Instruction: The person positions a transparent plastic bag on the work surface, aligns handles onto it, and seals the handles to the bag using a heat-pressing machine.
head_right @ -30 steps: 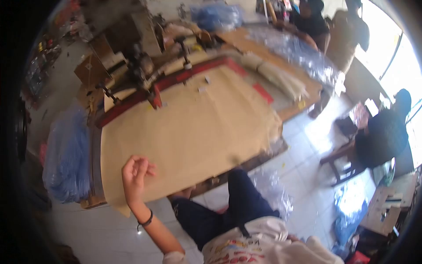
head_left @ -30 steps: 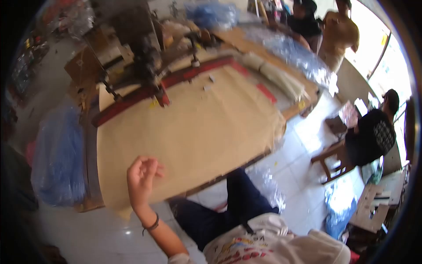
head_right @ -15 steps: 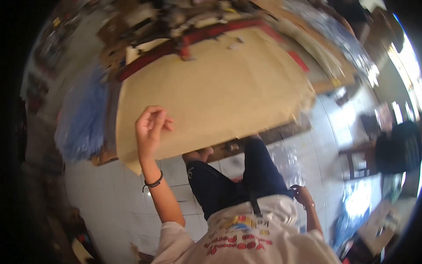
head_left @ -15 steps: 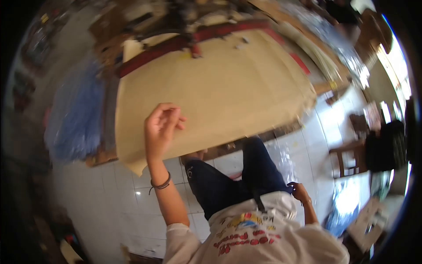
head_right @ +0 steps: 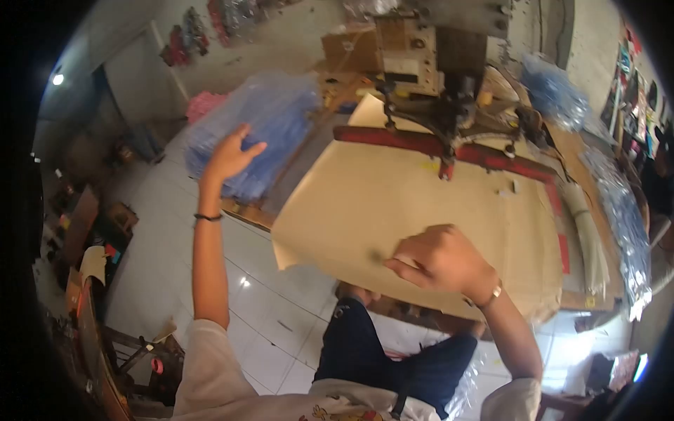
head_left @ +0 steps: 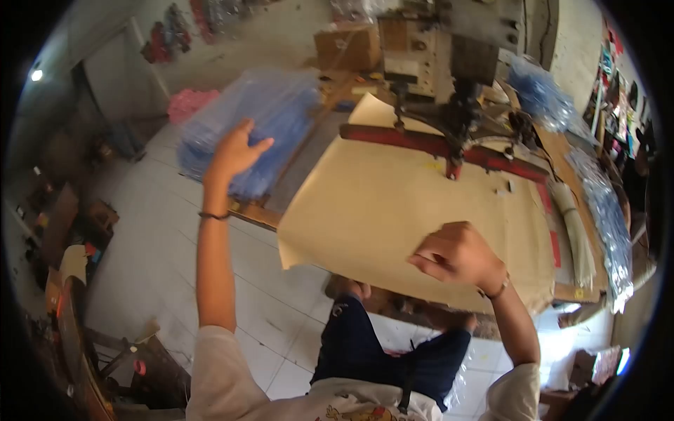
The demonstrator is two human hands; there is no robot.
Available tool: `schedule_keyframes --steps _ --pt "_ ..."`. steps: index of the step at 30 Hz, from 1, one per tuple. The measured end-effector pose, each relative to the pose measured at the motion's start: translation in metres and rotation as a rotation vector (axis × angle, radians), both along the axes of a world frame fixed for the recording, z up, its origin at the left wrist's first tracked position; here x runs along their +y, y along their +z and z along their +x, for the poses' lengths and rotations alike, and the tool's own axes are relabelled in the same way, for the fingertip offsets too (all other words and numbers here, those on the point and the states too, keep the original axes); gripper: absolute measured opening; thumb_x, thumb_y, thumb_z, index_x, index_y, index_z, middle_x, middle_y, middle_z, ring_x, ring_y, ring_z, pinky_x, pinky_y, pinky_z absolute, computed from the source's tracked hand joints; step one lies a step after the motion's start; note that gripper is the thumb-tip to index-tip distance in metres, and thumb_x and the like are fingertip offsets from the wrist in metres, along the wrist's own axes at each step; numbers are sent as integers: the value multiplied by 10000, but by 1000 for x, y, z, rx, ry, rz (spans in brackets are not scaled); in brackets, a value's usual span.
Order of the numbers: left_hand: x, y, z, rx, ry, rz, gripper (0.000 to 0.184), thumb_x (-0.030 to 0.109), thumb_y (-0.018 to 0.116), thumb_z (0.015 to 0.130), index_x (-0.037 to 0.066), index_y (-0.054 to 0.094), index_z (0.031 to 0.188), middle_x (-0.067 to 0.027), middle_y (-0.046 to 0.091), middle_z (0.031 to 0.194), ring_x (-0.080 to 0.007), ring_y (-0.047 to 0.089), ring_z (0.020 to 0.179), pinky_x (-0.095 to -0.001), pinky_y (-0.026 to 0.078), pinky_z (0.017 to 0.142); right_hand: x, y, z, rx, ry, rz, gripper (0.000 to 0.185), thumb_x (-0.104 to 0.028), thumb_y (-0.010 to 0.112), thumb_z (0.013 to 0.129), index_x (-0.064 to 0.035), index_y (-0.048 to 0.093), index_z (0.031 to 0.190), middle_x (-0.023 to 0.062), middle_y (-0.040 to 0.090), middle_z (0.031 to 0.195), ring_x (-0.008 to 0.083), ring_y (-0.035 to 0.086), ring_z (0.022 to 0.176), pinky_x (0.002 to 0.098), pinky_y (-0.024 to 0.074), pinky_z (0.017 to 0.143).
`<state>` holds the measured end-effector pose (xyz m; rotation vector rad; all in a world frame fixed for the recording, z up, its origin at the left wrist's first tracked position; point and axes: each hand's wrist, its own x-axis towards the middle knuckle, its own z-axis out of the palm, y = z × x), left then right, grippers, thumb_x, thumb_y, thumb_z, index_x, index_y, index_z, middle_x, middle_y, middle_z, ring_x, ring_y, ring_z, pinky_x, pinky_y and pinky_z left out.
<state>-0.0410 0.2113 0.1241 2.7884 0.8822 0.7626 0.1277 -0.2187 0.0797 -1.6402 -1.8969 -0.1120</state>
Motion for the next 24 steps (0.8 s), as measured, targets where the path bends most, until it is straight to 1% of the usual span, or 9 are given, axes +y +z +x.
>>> schedule_keyframes --steps 3,4,7,9,12,15,20,23,24 --pt "-6 0 0 25 27 8 729 451 736 868 -62 573 1359 -255 586 1385 -374 564 1301 -411 436 1097 74 -32 26 -12 174 -62 131 -214 694 890 -91 703 844 98 667 694 318 649 647 420 514 613" --pt "-10 12 2 65 54 -15 718 458 743 857 -51 596 1343 -242 600 1374 -372 569 1297 -407 437 1096 88 -45 29 11 126 -127 158 -223 676 907 -76 699 853 118 662 698 332 654 657 430 526 640" --pt "-20 30 3 114 98 -80 682 453 771 822 -32 653 1287 -219 644 1322 -367 602 1258 -401 456 1074 81 -53 36 175 121 -183 161 -223 674 910 -71 704 865 116 669 710 329 658 668 429 529 660" --pt "-17 24 3 48 77 -75 651 417 799 797 -41 676 1243 -228 676 1259 -367 642 1195 -407 488 1032 72 -49 46 152 154 -152 160 -209 671 912 -59 719 890 144 675 740 330 663 691 426 531 687" --pt "-16 24 5 52 70 -48 590 390 814 786 -28 712 1189 -231 681 1242 -364 656 1170 -406 499 1016 62 -52 44 151 129 -152 161 -194 672 910 -43 728 906 170 680 767 337 667 709 436 536 711" --pt "-36 14 7 -19 82 140 445 341 797 820 -3 755 1100 -210 717 1158 -354 689 1068 -408 511 943 64 -51 47 144 137 -150 167 -186 674 907 -29 731 913 186 685 788 347 676 729 446 544 727" --pt "-73 2 7 -144 137 356 198 229 759 868 52 786 953 -127 756 981 -302 671 821 -389 431 840 64 -48 54 187 117 -196 187 -195 670 917 -17 728 916 189 697 810 360 679 742 437 554 731" --pt "-114 -4 5 -313 55 419 117 206 766 863 91 778 879 -74 733 853 -273 639 756 -395 403 836 68 -56 62 288 145 -171 285 -292 635 997 -23 726 1021 159 706 807 287 683 735 379 552 732" --pt "-130 -10 2 -369 17 434 101 204 772 859 103 773 857 -56 718 810 -265 630 746 -400 399 840 65 -53 60 395 128 -199 332 -328 600 1016 -21 713 1073 151 715 858 280 682 768 377 549 769"
